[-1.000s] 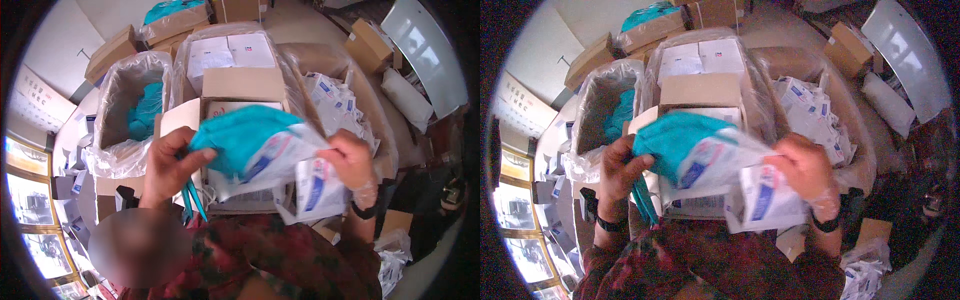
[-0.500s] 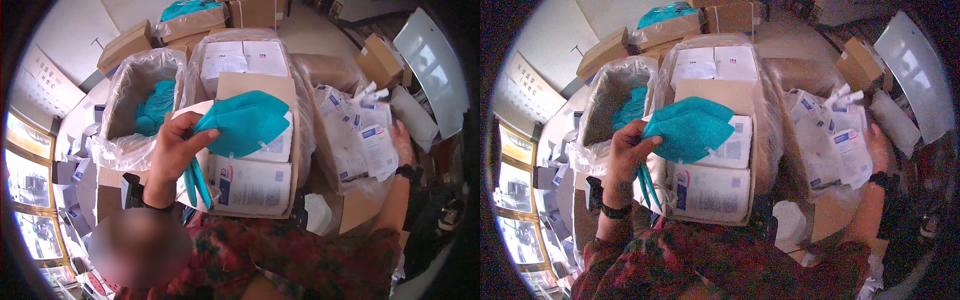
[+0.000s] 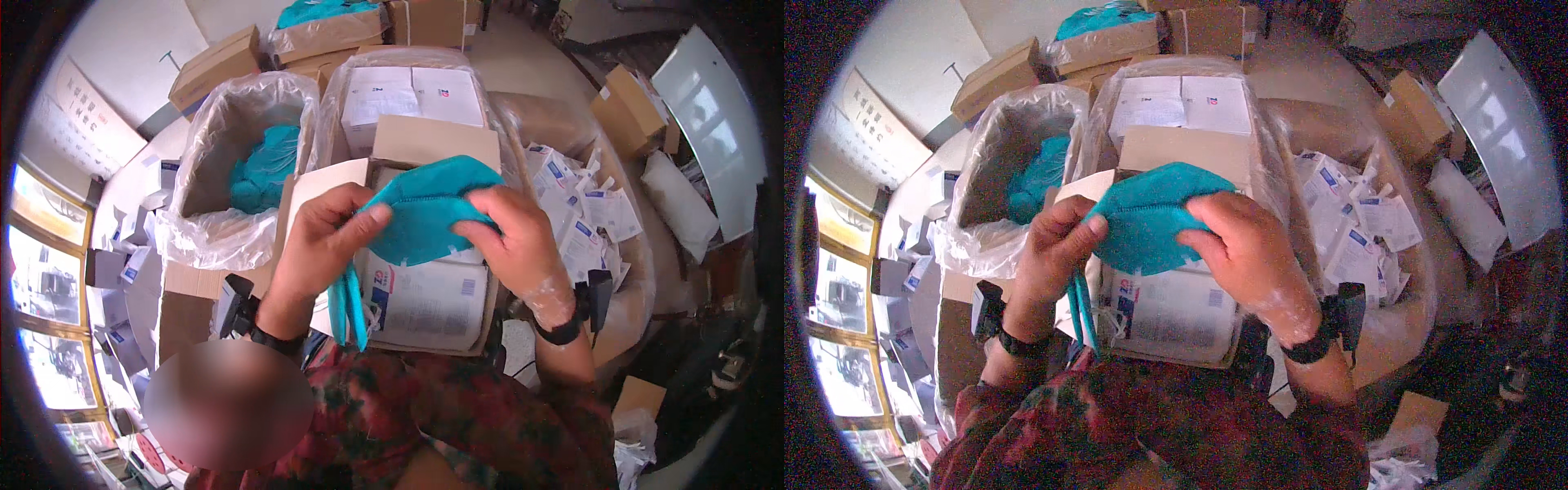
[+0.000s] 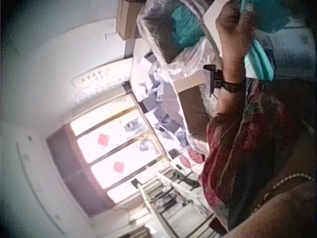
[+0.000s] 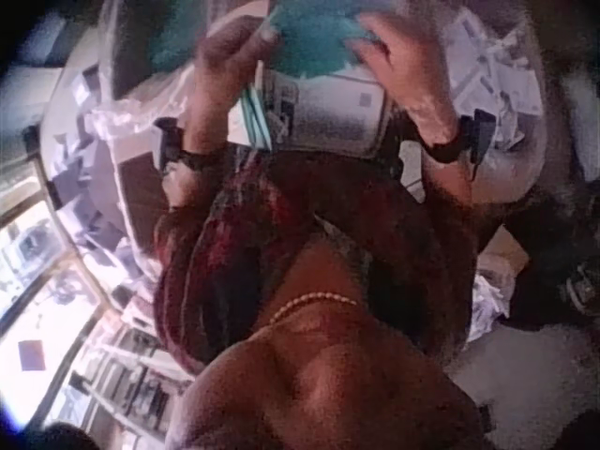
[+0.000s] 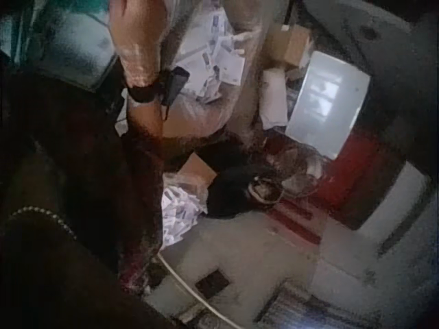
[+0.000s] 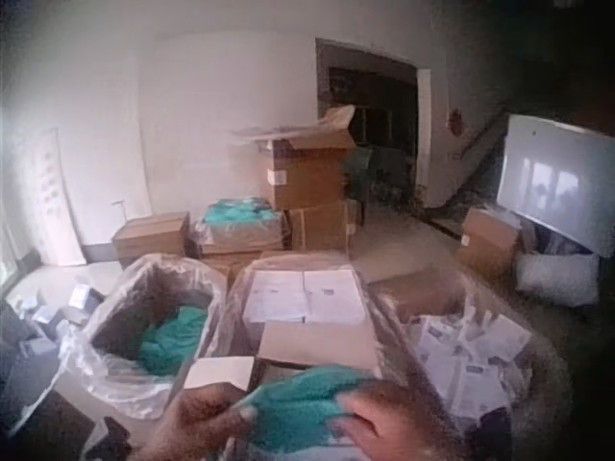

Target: The recorder packs teal-colored face masks into individual envelopes and then organizes them into boxes.

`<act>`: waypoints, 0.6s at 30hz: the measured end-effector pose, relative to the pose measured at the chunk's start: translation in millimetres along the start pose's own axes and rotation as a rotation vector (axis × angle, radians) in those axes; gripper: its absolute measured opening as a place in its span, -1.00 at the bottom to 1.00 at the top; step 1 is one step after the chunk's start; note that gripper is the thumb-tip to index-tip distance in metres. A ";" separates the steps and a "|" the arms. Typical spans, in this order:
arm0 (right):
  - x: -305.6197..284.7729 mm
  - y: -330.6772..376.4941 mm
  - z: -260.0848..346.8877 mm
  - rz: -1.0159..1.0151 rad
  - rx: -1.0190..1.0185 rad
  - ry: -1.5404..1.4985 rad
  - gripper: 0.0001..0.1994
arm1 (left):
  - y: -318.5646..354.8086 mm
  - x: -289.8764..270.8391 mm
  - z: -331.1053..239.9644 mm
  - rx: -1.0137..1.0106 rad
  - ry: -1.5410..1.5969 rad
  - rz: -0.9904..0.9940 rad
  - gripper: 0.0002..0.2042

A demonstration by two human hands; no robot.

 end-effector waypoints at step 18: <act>-5.8 -7.5 40.0 -0.013 0.020 -0.209 -0.85 | -3.6 -24.7 -5.7 -0.057 0.253 -0.070 -0.61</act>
Point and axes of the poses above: each hand's wrist, its own y-axis away from the middle knuckle, its own x-axis out of the palm, z = x × y, the point moved 8 cm from there along -y, towards the middle knuckle, and after that the axes turned 3 degrees about -y, right-handed, at the moved point
